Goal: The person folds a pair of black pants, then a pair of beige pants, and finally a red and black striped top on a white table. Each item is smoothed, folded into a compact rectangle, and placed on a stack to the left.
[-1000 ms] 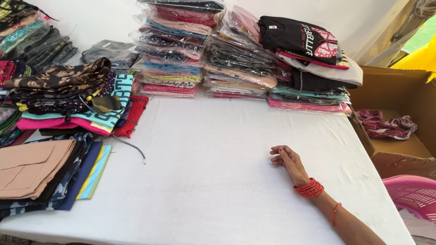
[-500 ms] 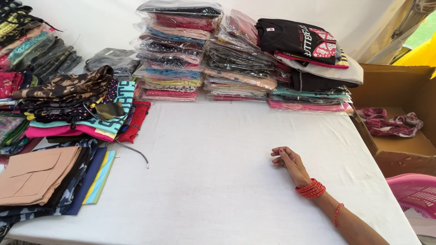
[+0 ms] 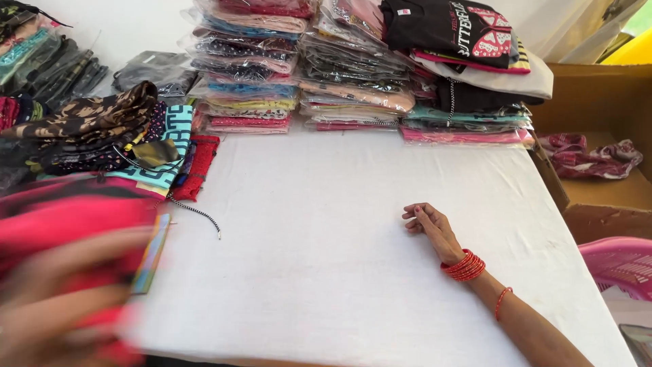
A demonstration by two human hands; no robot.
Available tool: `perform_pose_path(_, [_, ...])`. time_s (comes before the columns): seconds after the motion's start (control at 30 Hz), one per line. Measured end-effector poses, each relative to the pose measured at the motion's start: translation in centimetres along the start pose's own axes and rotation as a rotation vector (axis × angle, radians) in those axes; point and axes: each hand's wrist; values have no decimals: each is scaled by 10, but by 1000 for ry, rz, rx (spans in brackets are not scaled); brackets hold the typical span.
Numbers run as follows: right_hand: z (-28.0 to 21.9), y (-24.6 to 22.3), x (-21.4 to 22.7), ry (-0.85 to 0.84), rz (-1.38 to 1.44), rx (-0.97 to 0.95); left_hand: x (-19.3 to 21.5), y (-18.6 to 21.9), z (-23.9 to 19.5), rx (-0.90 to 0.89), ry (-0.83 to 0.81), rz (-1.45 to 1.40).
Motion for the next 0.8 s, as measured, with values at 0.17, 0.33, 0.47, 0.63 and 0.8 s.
perform_pose_path(0.17, [-4,-12,0,40,122,-84,-127,12,205,-418,-334,-170])
perform_pose_path(0.33, [-18,-34,23,83,452,-240,-222,-12,263,-327,-511,-83])
perform_pose_path(0.47, [-28,-45,44,142,551,-226,-220,-131,280,-42,-396,214])
perform_pose_path(0.63, [-36,-30,50,180,174,-51,-231,-226,284,181,-353,429])
perform_pose_path(0.8, [-53,-49,0,161,-699,334,-275,-274,306,237,-278,460])
Point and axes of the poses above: each hand's wrist, its own z-axis towards the middle knuckle, its own x-axis out of the back of the hand, y = z × x, and after that the axes turned 7 degrees about z, right-handed
